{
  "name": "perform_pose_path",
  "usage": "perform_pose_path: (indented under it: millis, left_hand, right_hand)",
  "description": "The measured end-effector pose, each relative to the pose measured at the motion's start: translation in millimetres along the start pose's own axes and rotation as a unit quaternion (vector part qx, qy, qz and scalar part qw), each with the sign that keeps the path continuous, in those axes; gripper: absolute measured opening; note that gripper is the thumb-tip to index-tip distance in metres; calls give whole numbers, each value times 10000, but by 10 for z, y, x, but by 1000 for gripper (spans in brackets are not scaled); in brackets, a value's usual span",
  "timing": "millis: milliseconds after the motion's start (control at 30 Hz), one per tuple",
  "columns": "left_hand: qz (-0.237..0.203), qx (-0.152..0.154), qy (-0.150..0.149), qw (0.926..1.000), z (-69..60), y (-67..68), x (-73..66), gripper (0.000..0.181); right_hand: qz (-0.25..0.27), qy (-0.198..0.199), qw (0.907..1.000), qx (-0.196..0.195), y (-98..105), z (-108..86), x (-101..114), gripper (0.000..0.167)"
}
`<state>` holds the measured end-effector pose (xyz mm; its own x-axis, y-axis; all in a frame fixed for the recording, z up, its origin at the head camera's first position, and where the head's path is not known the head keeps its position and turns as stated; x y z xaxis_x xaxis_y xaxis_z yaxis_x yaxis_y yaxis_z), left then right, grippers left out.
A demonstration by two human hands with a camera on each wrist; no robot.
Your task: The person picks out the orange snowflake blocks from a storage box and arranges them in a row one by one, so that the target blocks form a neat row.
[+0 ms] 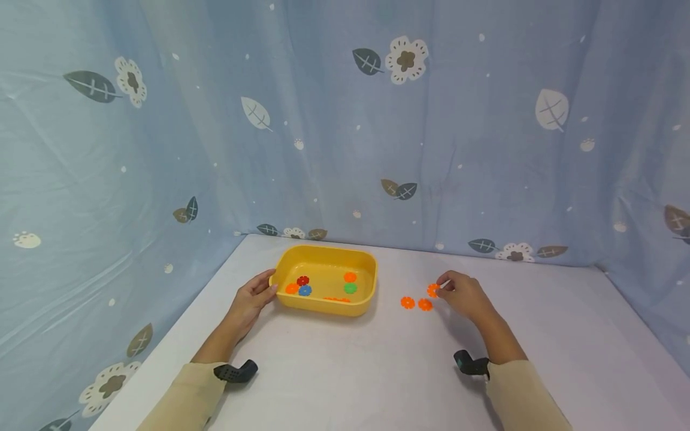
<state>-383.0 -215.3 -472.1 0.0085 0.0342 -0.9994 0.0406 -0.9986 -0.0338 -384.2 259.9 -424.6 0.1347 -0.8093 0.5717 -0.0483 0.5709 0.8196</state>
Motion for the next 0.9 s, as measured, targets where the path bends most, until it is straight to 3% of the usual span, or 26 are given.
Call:
perform_pose_path:
  millis: [900]
  left_hand:
    - [45, 24, 13, 10000, 8, 8, 3, 48]
  right_hand:
    - [13, -233, 9996, 151, -71, -115, -269, 22]
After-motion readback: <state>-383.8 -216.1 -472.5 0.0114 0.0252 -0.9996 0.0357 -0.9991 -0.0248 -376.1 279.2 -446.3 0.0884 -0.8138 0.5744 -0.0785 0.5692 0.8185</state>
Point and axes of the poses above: each hand's wrist, its own z-axis towards the middle knuckle, its own y-axis out of the back of the hand, x = y × z, the point moved 9 cm from there along z, towards the middle knuckle, and after that the axes turned 3 degrees about -z, right-handed, at the moved point
